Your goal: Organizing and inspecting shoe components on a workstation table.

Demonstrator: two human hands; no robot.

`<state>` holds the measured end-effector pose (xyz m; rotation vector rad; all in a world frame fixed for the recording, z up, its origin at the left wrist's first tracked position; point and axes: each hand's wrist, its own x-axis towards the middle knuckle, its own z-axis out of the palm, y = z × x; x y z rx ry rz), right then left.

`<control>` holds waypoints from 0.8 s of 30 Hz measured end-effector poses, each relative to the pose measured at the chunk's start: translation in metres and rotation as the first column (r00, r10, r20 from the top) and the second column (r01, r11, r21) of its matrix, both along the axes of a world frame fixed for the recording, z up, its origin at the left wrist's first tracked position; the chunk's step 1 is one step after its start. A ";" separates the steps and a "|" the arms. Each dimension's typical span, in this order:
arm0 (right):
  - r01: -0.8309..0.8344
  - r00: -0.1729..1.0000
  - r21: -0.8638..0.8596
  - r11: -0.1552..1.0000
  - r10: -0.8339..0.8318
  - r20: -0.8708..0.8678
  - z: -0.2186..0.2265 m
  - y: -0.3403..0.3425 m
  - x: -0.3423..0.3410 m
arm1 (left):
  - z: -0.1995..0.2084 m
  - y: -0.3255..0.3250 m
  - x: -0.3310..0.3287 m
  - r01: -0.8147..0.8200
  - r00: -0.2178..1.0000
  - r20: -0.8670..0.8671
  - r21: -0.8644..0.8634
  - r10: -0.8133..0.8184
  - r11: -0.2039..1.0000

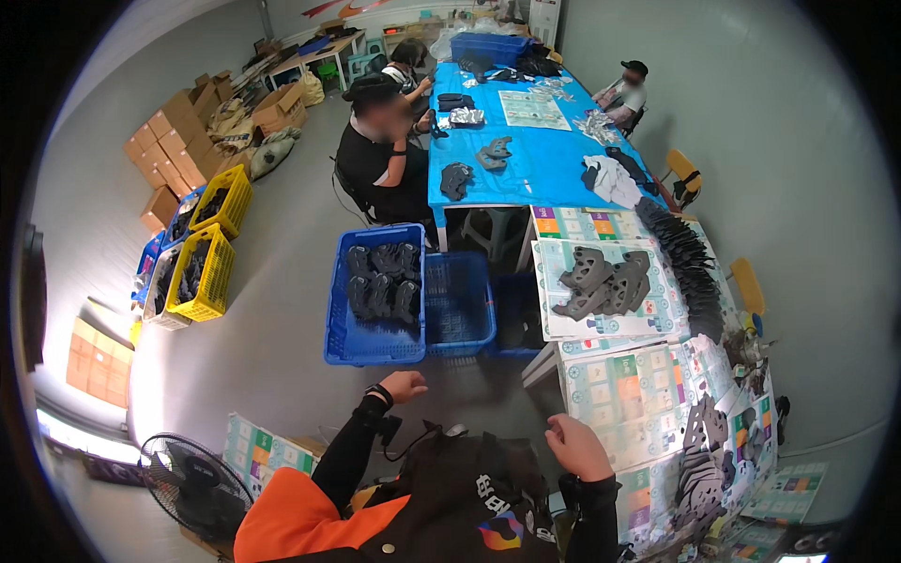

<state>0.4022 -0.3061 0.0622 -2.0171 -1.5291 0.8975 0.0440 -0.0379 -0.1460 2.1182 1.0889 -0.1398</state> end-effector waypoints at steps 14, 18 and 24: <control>0.024 0.999 0.023 0.999 -0.024 -0.029 0.004 -0.001 0.000 | 0.036 -0.010 0.028 0.008 0.998 0.067 -0.074 -0.003 0.997; 0.001 1.000 0.006 1.000 -0.001 -0.002 0.001 -0.005 0.004 | 0.041 -0.013 0.034 0.007 0.999 0.045 -0.090 -0.003 0.996; 0.034 0.999 0.006 0.999 -0.034 -0.041 -0.004 -0.009 0.006 | 0.034 -0.016 0.037 0.029 0.999 0.034 -0.094 -0.026 0.995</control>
